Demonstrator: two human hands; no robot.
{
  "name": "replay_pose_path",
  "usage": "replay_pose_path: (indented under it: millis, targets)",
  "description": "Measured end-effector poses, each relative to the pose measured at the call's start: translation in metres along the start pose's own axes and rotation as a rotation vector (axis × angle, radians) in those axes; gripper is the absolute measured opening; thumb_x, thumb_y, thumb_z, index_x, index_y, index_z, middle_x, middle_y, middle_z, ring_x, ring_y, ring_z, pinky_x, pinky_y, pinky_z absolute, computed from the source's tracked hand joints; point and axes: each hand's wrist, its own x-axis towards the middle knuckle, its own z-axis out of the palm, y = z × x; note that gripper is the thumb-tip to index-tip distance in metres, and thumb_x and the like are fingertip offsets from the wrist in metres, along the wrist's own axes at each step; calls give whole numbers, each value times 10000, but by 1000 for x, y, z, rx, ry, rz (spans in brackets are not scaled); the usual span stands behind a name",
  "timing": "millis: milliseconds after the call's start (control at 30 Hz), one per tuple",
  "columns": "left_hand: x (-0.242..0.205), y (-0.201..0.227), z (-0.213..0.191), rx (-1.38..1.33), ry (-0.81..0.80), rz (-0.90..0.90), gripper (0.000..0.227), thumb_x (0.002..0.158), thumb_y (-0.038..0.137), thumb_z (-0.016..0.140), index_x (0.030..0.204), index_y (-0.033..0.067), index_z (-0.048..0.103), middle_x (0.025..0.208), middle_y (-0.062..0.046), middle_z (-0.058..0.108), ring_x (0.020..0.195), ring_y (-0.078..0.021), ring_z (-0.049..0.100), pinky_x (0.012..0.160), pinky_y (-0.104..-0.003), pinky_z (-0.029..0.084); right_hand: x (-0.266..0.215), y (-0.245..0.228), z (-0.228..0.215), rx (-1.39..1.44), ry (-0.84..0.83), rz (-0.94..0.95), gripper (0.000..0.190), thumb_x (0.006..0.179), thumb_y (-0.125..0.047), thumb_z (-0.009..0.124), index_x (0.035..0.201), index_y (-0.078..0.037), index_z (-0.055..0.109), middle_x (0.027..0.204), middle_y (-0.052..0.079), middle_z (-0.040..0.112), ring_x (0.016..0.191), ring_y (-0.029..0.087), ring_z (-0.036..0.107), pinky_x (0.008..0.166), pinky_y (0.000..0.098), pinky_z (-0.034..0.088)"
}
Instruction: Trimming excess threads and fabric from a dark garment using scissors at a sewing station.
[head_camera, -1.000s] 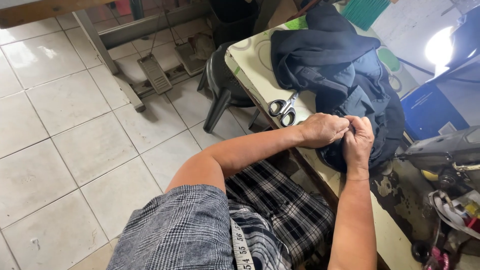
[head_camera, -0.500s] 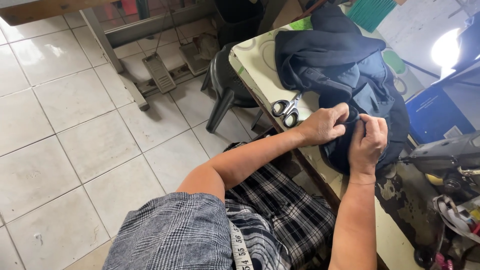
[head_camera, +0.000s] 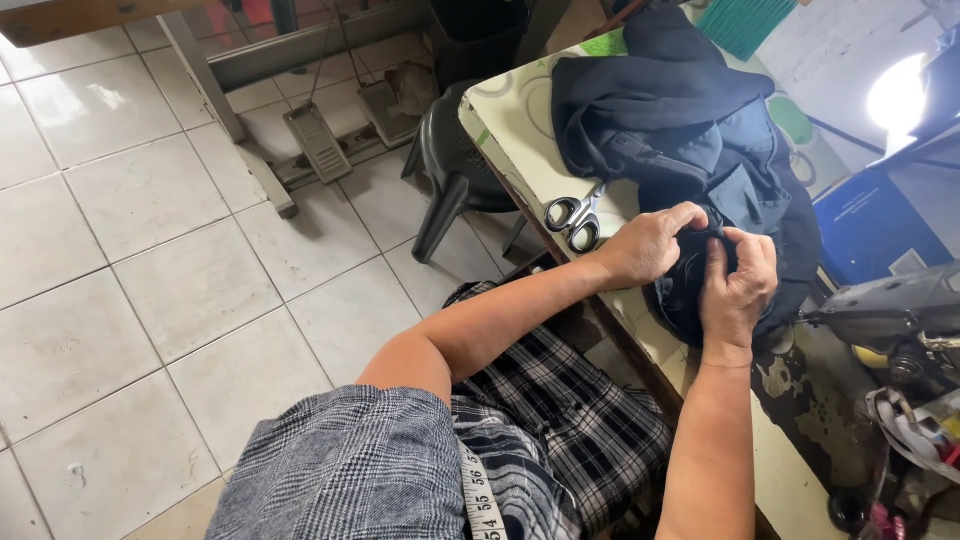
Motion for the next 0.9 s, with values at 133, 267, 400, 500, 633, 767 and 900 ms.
replay_pose_path:
  millis: [133, 267, 400, 500, 633, 767, 900]
  targets:
    - [0, -3, -1, 24, 13, -6, 410, 883, 24, 507, 1258, 179, 569, 1242, -149, 711, 1245, -347, 667, 1085, -489, 559, 3, -4, 0, -12, 0, -6, 134, 1081, -51, 701, 1213, -24, 702, 1052, 149, 622, 1011, 398, 649, 905, 467, 509]
    - [-1, -1, -3, 4, -4, -38, 343, 856, 48, 522, 1168, 182, 566, 1181, -135, 718, 1209, -337, 681, 1064, -498, 562, 4, -10, -3, -18, -19, -8, 161, 1053, -10, 723, 1214, -24, 718, 1055, 149, 648, 1012, 394, 660, 907, 471, 514]
    - [-2, 1, -7, 7, -9, -42, 311, 848, 68, 516, 1129, 195, 552, 1149, -116, 721, 1193, -330, 688, 1040, -500, 568, 3, -7, -3, -40, -52, -16, 180, 1036, 15, 709, 1214, -13, 709, 1063, 167, 664, 1019, 405, 663, 907, 479, 516]
    - [-2, 3, -7, 4, -1, -36, 297, 845, 72, 516, 1114, 194, 546, 1127, -122, 719, 1179, -340, 690, 1028, -506, 569, 2, -3, -2, -57, -49, -2, 141, 1061, -30, 713, 1201, -27, 697, 1065, 145, 667, 1021, 383, 664, 918, 466, 515]
    - [-3, 3, -7, -7, -13, -23, 297, 844, 76, 525, 1116, 192, 546, 1129, -138, 717, 1179, -359, 687, 1028, -521, 565, 0, 6, -2, -89, -33, 3, 125, 1080, -59, 708, 1202, -44, 681, 1086, 117, 657, 1035, 355, 655, 935, 457, 506]
    - [-2, 5, -6, -36, 110, 62, 207, 923, 282, 593, 1125, 250, 559, 979, -73, 718, 941, -326, 738, 825, -463, 619, 2, 6, -6, -27, 12, -3, 124, 1065, -19, 675, 1186, -44, 678, 1093, 115, 625, 1040, 373, 618, 970, 459, 474]
    - [5, -12, -1, -54, 250, 151, 209, 934, 277, 623, 1134, 230, 581, 995, -60, 683, 962, -301, 719, 731, -361, 633, 7, -7, -11, -74, 88, -35, 108, 1026, -79, 724, 1128, -88, 689, 1156, 71, 609, 1106, 333, 582, 997, 462, 439]
